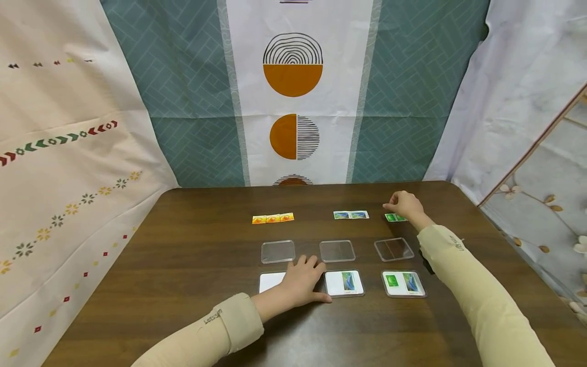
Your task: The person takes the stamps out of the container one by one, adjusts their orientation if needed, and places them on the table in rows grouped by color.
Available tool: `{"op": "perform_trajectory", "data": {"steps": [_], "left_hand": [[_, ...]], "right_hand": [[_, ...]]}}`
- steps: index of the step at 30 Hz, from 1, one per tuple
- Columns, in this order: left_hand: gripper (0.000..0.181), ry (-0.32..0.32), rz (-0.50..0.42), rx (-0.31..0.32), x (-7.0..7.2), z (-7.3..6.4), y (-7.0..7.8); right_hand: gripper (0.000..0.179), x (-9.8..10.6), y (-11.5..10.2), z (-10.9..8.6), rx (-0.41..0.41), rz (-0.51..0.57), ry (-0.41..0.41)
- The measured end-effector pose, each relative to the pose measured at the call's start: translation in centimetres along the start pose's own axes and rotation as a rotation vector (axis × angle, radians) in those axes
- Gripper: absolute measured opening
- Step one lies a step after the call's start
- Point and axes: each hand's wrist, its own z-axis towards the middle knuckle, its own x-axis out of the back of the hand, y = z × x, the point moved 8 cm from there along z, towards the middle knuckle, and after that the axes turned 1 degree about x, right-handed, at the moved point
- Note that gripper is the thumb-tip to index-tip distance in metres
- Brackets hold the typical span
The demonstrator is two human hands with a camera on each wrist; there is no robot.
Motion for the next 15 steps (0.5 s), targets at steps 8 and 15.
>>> {"op": "perform_trajectory", "data": {"steps": [8, 15], "left_hand": [[0.064, -0.002, 0.014, 0.012, 0.1, -0.3, -0.2], [0.064, 0.003, 0.021, 0.011, 0.1, -0.3, 0.1]], "right_hand": [[0.026, -0.2, 0.3, -1.1, 0.027, 0.013, 0.001], [0.024, -0.1, -0.5, -2.2, 0.089, 0.046, 0.01]]}}
